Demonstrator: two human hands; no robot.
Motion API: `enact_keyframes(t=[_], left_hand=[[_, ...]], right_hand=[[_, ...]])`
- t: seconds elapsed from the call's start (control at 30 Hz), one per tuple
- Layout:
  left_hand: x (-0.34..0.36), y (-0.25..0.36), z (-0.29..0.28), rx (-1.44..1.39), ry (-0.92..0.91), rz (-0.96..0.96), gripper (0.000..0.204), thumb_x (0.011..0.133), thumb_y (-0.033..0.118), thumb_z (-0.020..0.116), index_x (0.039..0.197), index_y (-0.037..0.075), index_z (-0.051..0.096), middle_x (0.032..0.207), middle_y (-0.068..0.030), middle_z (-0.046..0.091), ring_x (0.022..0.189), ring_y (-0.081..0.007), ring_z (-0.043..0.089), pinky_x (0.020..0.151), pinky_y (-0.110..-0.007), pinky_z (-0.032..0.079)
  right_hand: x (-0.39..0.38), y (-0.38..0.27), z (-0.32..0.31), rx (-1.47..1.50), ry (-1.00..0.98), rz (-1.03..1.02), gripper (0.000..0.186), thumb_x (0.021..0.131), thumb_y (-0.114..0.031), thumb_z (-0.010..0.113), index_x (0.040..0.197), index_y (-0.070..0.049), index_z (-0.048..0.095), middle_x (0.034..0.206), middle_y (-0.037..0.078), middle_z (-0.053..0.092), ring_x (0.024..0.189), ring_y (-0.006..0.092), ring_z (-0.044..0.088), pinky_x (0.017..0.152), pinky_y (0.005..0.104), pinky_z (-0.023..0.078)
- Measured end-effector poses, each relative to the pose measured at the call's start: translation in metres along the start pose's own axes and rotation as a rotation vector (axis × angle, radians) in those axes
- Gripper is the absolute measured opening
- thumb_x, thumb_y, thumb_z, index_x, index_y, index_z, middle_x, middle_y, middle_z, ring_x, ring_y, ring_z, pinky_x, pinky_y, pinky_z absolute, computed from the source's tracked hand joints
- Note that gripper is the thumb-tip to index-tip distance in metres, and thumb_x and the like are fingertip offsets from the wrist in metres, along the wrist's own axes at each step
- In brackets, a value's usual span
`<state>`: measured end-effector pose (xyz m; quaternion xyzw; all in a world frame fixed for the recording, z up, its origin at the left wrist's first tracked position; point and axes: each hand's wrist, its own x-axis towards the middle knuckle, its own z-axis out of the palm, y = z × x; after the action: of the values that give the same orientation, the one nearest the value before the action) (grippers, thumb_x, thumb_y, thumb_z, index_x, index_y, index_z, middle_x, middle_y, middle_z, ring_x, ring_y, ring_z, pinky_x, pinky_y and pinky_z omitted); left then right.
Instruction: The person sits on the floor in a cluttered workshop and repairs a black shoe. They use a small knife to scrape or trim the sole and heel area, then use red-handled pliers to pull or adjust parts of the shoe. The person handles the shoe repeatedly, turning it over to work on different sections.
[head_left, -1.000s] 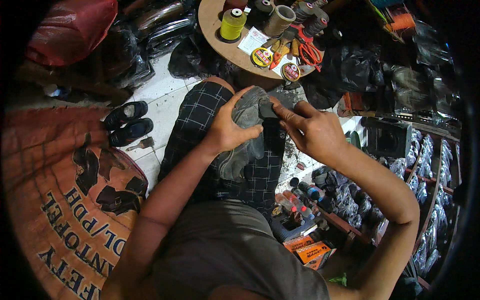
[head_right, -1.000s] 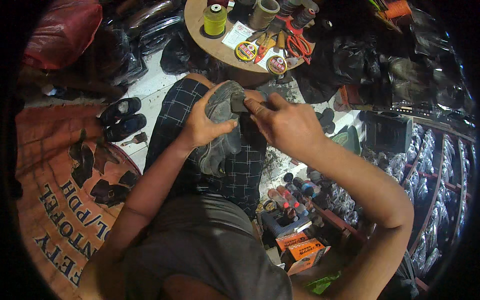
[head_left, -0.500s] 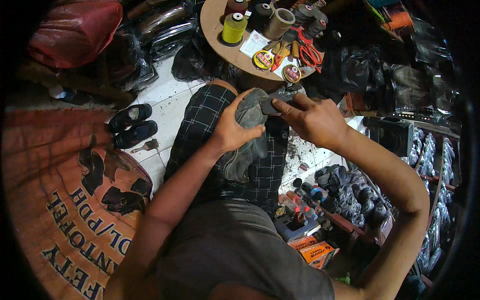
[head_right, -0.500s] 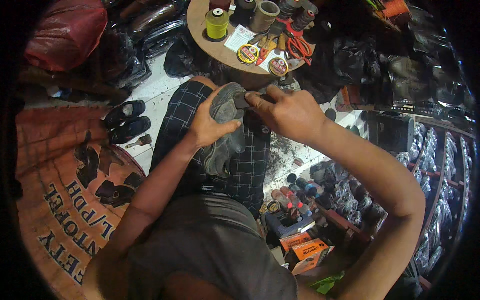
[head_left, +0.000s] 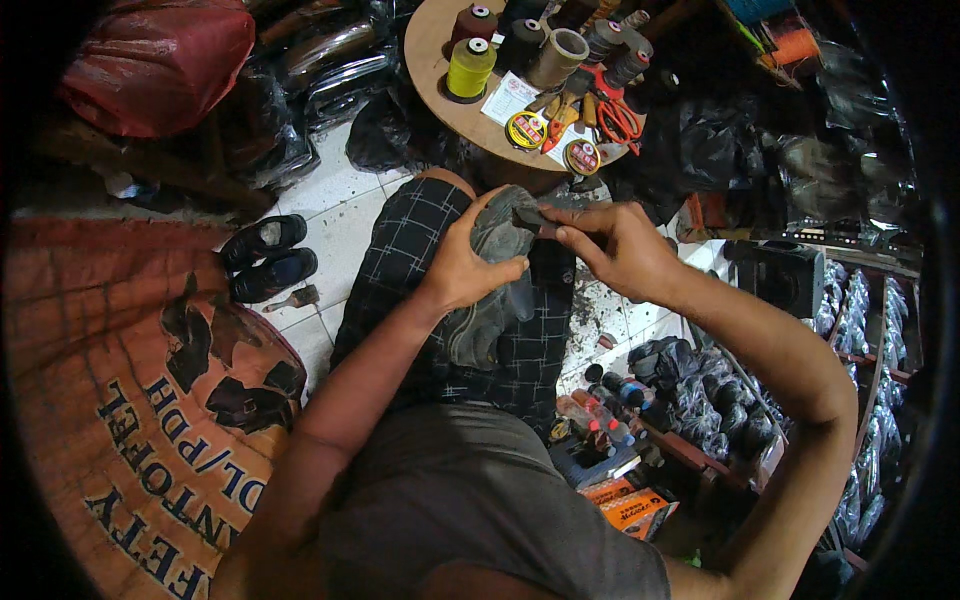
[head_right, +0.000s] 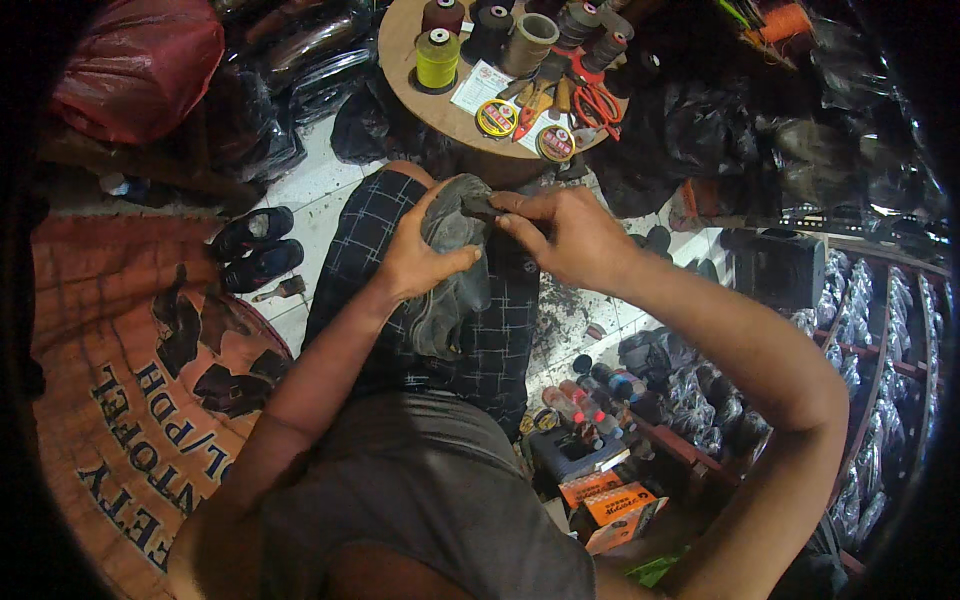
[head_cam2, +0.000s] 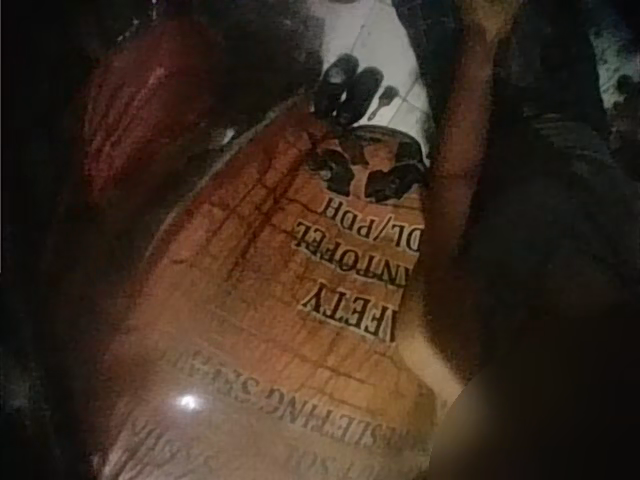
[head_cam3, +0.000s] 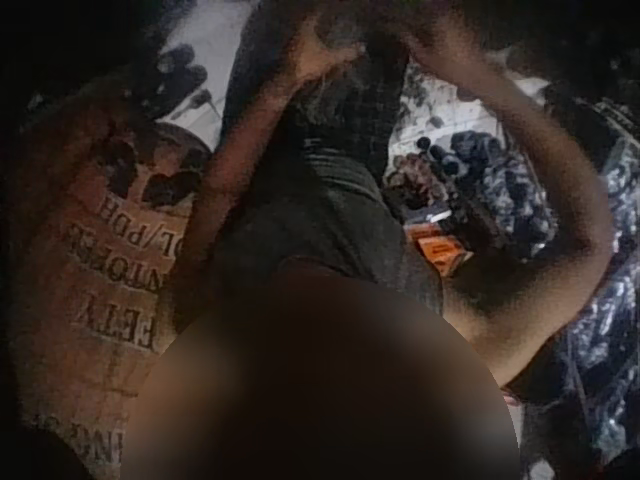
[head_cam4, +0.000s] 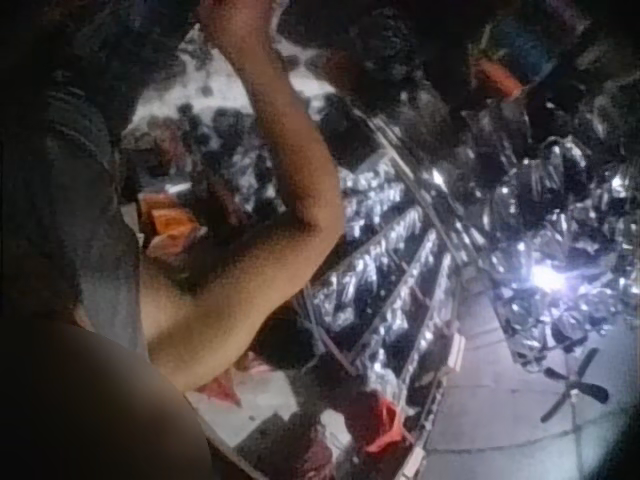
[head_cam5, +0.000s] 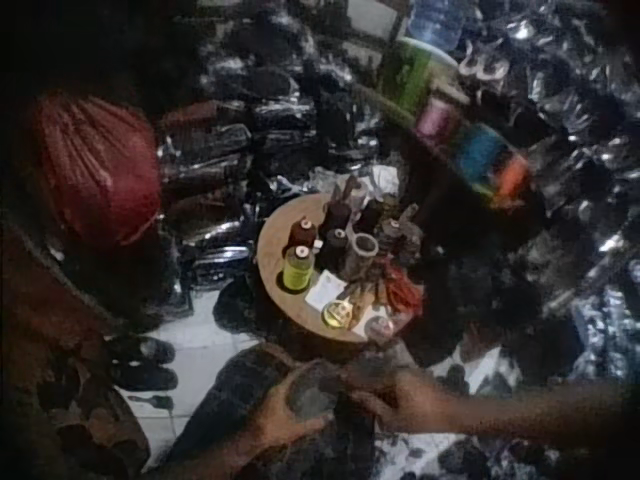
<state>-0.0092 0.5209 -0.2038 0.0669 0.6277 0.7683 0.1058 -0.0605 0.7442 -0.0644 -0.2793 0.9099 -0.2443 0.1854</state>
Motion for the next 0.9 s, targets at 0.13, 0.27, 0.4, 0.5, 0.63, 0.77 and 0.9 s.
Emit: enact_keyframes(t=[0.13, 0.27, 0.4, 0.5, 0.63, 0.77, 0.9], left_hand=[[-0.001, 0.001, -0.001, 0.007, -0.005, -0.009, 0.092, 0.079, 0.005, 0.088, 0.159, 0.001, 0.045, 0.142, -0.0123, 0.065, 0.130, -0.0172, 0.062, 0.114, -0.035, 0.049], [-0.001, 0.003, 0.001, -0.030, -0.004, -0.032, 0.091, 0.079, 0.005, 0.088, 0.159, 0.001, 0.045, 0.142, -0.0120, 0.065, 0.130, -0.0171, 0.062, 0.114, -0.035, 0.049], [-0.002, 0.006, 0.001, -0.006, 0.010, -0.030, 0.091, 0.078, 0.005, 0.088, 0.159, 0.001, 0.046, 0.141, -0.0116, 0.065, 0.129, -0.0167, 0.062, 0.114, -0.035, 0.050], [-0.002, 0.006, 0.000, -0.012, -0.008, -0.041, 0.091, 0.078, 0.005, 0.088, 0.159, 0.001, 0.046, 0.141, -0.0114, 0.065, 0.129, -0.0166, 0.063, 0.113, -0.035, 0.050], [-0.002, 0.005, 0.002, -0.008, -0.004, -0.041, 0.092, 0.078, 0.005, 0.087, 0.159, 0.002, 0.045, 0.141, -0.0115, 0.066, 0.128, -0.0166, 0.063, 0.113, -0.035, 0.050], [-0.002, 0.004, 0.001, -0.012, 0.001, -0.030, 0.092, 0.078, 0.006, 0.087, 0.160, 0.002, 0.045, 0.141, -0.0119, 0.066, 0.128, -0.0170, 0.063, 0.113, -0.035, 0.050], [0.000, 0.003, -0.002, 0.013, -0.016, -0.015, 0.092, 0.078, 0.006, 0.088, 0.160, 0.002, 0.046, 0.141, -0.0119, 0.066, 0.128, -0.0174, 0.063, 0.113, -0.035, 0.049]], right_hand=[[0.000, -0.008, 0.008, 0.117, 0.052, 0.038, 0.038, 0.103, -0.032, 0.070, 0.138, -0.016, 0.073, 0.096, 0.014, 0.074, 0.080, 0.0355, 0.076, 0.069, 0.0484, 0.062], [-0.008, -0.011, -0.013, -0.634, -0.045, -0.170, 0.041, 0.102, -0.037, 0.070, 0.138, -0.018, 0.073, 0.100, 0.014, 0.075, 0.076, 0.0317, 0.077, 0.063, 0.0474, 0.062], [0.000, -0.016, -0.004, 0.032, -0.016, 0.088, 0.038, 0.101, -0.033, 0.072, 0.134, -0.015, 0.075, 0.098, 0.015, 0.075, 0.076, 0.0328, 0.076, 0.069, 0.0467, 0.062], [0.000, -0.018, 0.001, 0.270, 0.014, 0.166, 0.037, 0.100, -0.031, 0.074, 0.131, -0.012, 0.077, 0.096, 0.015, 0.075, 0.075, 0.0339, 0.076, 0.073, 0.0461, 0.062], [-0.009, -0.012, -0.012, -0.466, -0.020, -0.128, 0.038, 0.099, -0.031, 0.074, 0.131, -0.011, 0.076, 0.094, 0.013, 0.074, 0.077, 0.0347, 0.075, 0.072, 0.0472, 0.061], [-0.003, -0.007, -0.006, -0.003, -0.049, 0.052, 0.033, 0.103, -0.024, 0.073, 0.132, -0.008, 0.078, 0.112, 0.018, 0.079, 0.091, 0.0307, 0.079, 0.082, 0.0410, 0.062], [0.004, -0.011, 0.005, 0.521, -0.022, 0.254, 0.031, 0.105, -0.021, 0.071, 0.132, -0.007, 0.078, 0.127, 0.022, 0.077, 0.096, 0.0264, 0.080, 0.089, 0.0358, 0.061]])
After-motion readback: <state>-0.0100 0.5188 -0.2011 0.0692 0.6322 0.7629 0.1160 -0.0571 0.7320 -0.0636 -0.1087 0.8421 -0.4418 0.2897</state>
